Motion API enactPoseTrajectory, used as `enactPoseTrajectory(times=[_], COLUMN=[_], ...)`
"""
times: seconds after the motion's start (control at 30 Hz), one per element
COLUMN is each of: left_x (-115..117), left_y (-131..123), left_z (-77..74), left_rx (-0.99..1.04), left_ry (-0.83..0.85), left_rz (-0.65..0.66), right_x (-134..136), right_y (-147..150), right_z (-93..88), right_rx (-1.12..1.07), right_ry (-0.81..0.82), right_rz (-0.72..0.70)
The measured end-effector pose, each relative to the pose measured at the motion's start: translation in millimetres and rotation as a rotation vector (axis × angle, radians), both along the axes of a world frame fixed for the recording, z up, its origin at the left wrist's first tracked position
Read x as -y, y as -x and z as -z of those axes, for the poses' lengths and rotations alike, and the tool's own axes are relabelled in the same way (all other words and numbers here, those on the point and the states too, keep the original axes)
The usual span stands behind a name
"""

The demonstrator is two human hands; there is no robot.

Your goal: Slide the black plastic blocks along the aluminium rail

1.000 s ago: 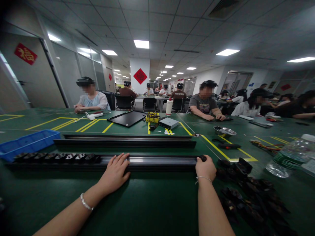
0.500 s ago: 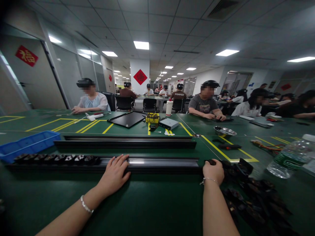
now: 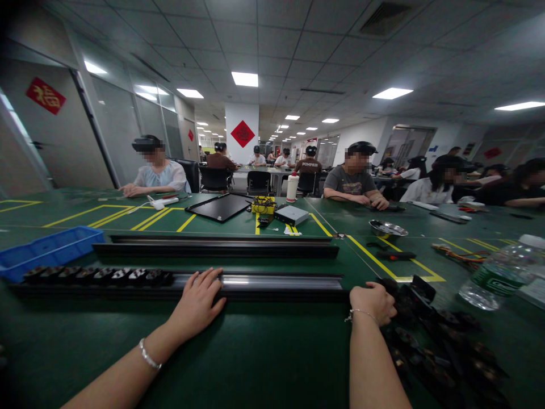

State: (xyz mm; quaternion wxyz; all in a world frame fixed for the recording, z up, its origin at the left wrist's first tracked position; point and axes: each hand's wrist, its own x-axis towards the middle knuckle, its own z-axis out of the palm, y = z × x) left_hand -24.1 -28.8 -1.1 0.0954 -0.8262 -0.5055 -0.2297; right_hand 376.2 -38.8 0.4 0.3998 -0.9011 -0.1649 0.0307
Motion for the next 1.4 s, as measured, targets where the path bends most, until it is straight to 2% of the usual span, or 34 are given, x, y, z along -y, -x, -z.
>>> enactPoseTrajectory(times=[0.27, 0.4, 0.5, 0.57, 0.67, 0.77, 0.87, 1.0, 1.1, 1.27, 1.4], left_x=[-1, -2, -2, -1, -1, -1, -3, -11, -18, -23, -19], left_y=[0, 0, 1, 1, 0, 0, 4, 18, 30, 37, 36], left_z=[1.8, 2.6, 2.5, 2.1, 0.7, -3.2, -9.5, -12.4, -7.3, -1.7, -6.2], left_rx=[0.01, 0.013, 0.02, 0.029, 0.045, 0.076, 0.127, 0.173, 0.162, 0.144, 0.139], left_ry=[-0.009, -0.011, -0.005, -0.007, -0.002, 0.005, -0.056, -0.211, -0.218, -0.108, -0.171], left_rz=[0.0, 0.002, 0.003, 0.006, 0.009, 0.005, -0.073, -0.328, -0.468, -0.423, -0.459], right_x=[3, 11, 15, 17, 16, 7, -5, -13, -13, -11, -12], right_y=[-28, -14, 0, 8, 21, 45, 75, 97, 96, 93, 94], right_z=[9.4, 4.4, -1.9, -6.4, -13.5, -18.2, -16.7, -11.0, -11.6, -17.7, -18.5], right_rx=[0.079, 0.275, 0.33, 0.388, 0.539, 0.707, 0.741, 0.627, 0.588, 0.593, 0.594], right_ry=[0.142, 0.291, 0.375, 0.36, 0.223, 0.077, 0.052, 0.164, 0.202, 0.204, 0.204], right_rz=[-0.128, -0.129, -0.123, -0.103, -0.114, -0.327, -0.575, -0.753, -0.788, -0.805, -0.802])
